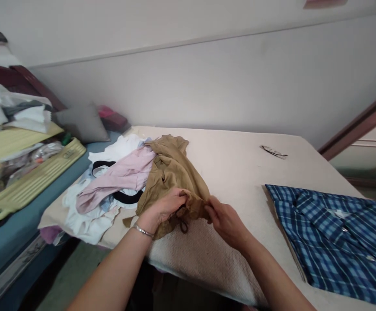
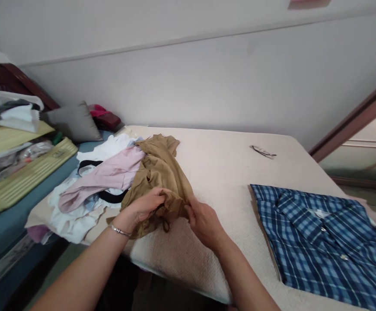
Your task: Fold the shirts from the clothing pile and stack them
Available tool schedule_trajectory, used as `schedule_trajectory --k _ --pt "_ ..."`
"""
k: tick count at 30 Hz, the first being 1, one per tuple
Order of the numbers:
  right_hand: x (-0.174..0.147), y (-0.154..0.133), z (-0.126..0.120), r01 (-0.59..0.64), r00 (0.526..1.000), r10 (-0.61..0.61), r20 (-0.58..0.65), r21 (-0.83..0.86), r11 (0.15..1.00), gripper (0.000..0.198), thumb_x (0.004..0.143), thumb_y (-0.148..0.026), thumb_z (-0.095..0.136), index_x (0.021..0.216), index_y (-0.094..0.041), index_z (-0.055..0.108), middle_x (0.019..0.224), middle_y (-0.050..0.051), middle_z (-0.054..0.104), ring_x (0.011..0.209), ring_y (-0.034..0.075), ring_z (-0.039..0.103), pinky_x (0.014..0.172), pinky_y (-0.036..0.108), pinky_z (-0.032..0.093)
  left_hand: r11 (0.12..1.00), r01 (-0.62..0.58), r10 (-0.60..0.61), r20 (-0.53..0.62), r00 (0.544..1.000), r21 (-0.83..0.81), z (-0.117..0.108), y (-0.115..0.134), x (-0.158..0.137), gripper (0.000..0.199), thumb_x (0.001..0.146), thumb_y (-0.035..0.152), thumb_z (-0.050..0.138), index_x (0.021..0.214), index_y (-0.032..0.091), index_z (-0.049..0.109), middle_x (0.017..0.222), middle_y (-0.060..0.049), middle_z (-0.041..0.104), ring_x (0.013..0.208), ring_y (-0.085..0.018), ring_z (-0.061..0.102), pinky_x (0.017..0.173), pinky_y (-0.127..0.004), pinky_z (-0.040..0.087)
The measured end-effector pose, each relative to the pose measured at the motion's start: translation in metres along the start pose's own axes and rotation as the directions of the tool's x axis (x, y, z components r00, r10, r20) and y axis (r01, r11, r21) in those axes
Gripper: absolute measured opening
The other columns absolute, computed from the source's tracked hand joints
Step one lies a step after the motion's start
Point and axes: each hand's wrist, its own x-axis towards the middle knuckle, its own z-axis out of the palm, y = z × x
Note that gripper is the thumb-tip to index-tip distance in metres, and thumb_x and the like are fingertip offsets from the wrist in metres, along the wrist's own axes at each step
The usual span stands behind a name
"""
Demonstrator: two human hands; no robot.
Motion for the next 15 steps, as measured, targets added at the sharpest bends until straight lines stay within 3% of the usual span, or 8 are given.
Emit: schedule_trajectory --k 3,4,6,8,10,12,15 --pt "0.000 0.011 -0.030 -0.089 0.964 0.145 -0.222 0.243 0.966 0.028 0.096 -0.047 0.051 0.083 -0.023 0.056 0.060 -0.004 0.056 0.048 0.014 0.055 0.047 0.024 0.044 0.999 -0.032 0.032 -0.031 0.999 0.020 -0.016 0.002 0.000 0.021 0.076 0.036 0.074 0.078 0.016 0.069 0.077 -0.002 0.068 0.071 -0.014 0.060 0.065 -0.025 0.047" --pt "0.001 0.019 -0.043 -0.108 0.914 0.215 -0.346 0.304 0.947 0.029 0.092 -0.050 0.056 0.083 -0.022 0.058 0.059 -0.004 0.055 0.045 0.013 0.052 0.043 0.023 0.043 1.000 -0.021 0.022 -0.075 0.997 0.012 -0.022 0.003 -0.001 0.027 0.076 0.041 0.077 0.082 0.015 0.070 0.080 -0.003 0.070 0.073 -0.015 0.062 0.067 -0.026 0.048" --pt "0.001 0.036 -0.067 -0.131 0.759 0.333 -0.560 0.369 0.920 0.030 0.085 -0.050 0.065 0.081 -0.021 0.061 0.055 -0.005 0.053 0.042 0.012 0.047 0.039 0.023 0.040 0.999 0.028 -0.031 -0.159 0.987 -0.023 -0.036 0.005 -0.001 0.038 0.074 0.049 0.080 0.087 0.014 0.070 0.085 -0.007 0.074 0.076 -0.017 0.067 0.071 -0.028 0.050" --pt "0.002 0.049 -0.083 -0.168 0.646 0.400 -0.650 0.390 0.905 0.029 0.080 -0.048 0.069 0.078 -0.019 0.063 0.053 -0.005 0.052 0.041 0.011 0.046 0.037 0.023 0.040 0.998 0.059 -0.065 -0.219 0.973 -0.034 -0.047 0.005 0.000 0.043 0.072 0.052 0.082 0.086 0.014 0.069 0.086 -0.010 0.076 0.076 -0.018 0.070 0.071 -0.029 0.051" --pt "0.002 0.054 -0.086 -0.198 0.635 0.414 -0.652 0.382 0.903 0.028 0.079 -0.046 0.069 0.076 -0.019 0.064 0.052 -0.005 0.053 0.042 0.012 0.047 0.037 0.023 0.041 0.999 0.052 -0.050 -0.255 0.966 0.001 -0.052 0.003 0.002 0.041 0.072 0.051 0.082 0.085 0.014 0.068 0.084 -0.011 0.076 0.073 -0.017 0.070 0.069 -0.028 0.051" --pt "0.002 0.052 -0.082 -0.199 0.665 0.391 -0.636 0.354 0.914 0.027 0.081 -0.046 0.067 0.076 -0.019 0.063 0.053 -0.004 0.055 0.042 0.012 0.049 0.037 0.023 0.043 0.997 0.031 -0.013 -0.260 0.966 0.064 -0.051 0.000 0.003 0.036 0.075 0.047 0.079 0.081 0.014 0.068 0.080 -0.010 0.075 0.070 -0.017 0.069 0.068 -0.028 0.050" --pt "0.004 0.047 -0.075 -0.182 0.683 0.353 -0.639 0.320 0.930 0.026 0.083 -0.044 0.065 0.077 -0.019 0.062 0.054 -0.003 0.056 0.042 0.012 0.051 0.038 0.023 0.045 0.975 -0.042 0.073 -0.135 0.988 0.216 -0.036 -0.006 0.004 0.025 0.081 0.040 0.072 0.076 0.016 0.067 0.075 -0.007 0.073 0.069 -0.017 0.067 0.067 -0.029 0.050"
